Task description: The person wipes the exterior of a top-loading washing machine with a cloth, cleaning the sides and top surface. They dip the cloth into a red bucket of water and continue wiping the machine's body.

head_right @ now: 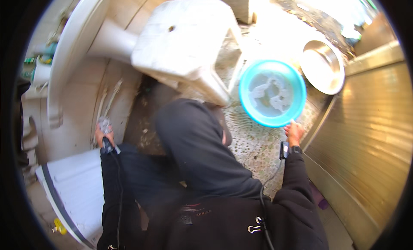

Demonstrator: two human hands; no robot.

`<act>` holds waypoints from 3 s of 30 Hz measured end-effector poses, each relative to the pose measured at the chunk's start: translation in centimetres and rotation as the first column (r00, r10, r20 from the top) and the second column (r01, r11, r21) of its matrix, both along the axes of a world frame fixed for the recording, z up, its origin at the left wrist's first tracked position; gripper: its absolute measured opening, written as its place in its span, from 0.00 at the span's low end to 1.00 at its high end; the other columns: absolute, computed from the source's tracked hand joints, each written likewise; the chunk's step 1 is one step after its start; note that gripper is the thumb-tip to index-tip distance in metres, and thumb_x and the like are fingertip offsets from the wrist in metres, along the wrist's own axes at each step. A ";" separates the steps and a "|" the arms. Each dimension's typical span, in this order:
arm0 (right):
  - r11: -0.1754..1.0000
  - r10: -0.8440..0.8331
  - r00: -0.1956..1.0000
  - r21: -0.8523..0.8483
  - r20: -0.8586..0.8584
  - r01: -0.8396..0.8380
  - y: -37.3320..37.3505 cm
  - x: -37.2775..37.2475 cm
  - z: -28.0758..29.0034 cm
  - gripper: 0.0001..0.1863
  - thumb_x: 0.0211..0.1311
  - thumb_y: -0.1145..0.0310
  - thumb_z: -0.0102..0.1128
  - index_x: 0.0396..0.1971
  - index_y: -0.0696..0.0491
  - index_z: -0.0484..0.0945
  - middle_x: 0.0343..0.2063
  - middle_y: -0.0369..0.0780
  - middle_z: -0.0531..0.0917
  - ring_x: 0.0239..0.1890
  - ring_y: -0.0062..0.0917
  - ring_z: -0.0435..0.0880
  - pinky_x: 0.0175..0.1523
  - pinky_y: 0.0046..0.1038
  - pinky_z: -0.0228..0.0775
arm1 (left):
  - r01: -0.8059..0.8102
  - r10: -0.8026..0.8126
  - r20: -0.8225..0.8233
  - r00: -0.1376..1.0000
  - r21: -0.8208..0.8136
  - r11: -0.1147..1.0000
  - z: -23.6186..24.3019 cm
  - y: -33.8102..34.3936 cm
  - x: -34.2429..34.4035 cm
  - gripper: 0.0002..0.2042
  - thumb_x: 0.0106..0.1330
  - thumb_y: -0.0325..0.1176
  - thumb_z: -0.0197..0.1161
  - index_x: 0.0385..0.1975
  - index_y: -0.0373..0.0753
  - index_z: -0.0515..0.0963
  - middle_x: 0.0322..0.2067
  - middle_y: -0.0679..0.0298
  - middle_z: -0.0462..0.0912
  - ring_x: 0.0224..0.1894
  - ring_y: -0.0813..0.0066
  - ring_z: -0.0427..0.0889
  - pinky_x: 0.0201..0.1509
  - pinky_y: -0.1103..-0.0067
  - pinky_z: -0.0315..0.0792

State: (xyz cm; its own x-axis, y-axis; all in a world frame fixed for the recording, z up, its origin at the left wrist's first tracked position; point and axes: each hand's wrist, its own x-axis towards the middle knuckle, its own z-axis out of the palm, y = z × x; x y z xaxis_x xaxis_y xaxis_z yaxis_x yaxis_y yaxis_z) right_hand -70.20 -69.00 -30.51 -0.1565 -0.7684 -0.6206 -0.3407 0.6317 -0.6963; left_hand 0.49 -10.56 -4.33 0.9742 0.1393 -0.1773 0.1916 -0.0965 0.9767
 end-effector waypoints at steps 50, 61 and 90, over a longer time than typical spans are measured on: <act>-0.209 0.590 -0.589 -0.601 0.552 -0.772 37.4 58.7 39.5 0.44 0.72 0.55 0.76 0.77 0.63 0.65 0.57 0.47 0.84 0.49 0.29 0.89 0.46 0.29 0.90 | -0.051 0.116 0.072 0.991 -0.597 0.801 13.9 -3.0 -15.6 0.09 0.68 0.26 0.73 0.42 0.29 0.83 0.35 0.57 0.89 0.30 0.72 0.88 0.30 0.74 0.82; -0.309 0.665 -0.601 -0.569 0.443 -0.762 40.9 54.5 40.8 0.25 0.70 0.69 0.75 0.61 0.62 0.78 0.45 0.41 0.88 0.41 0.26 0.91 0.41 0.29 0.89 | 0.028 -0.025 0.012 1.000 -0.498 0.866 13.9 0.0 -19.1 0.14 0.78 0.40 0.70 0.43 0.33 0.84 0.33 0.60 0.86 0.30 0.71 0.86 0.21 0.71 0.79; 0.024 0.407 -0.474 -0.528 0.781 -0.849 43.3 54.9 34.6 0.25 0.76 0.67 0.64 0.69 0.58 0.77 0.55 0.41 0.87 0.50 0.28 0.88 0.52 0.33 0.86 | -0.343 0.311 0.527 0.791 -0.039 0.939 14.7 -1.9 -22.9 0.36 0.69 0.47 0.77 0.67 0.25 0.74 0.50 0.49 0.89 0.50 0.66 0.90 0.54 0.71 0.84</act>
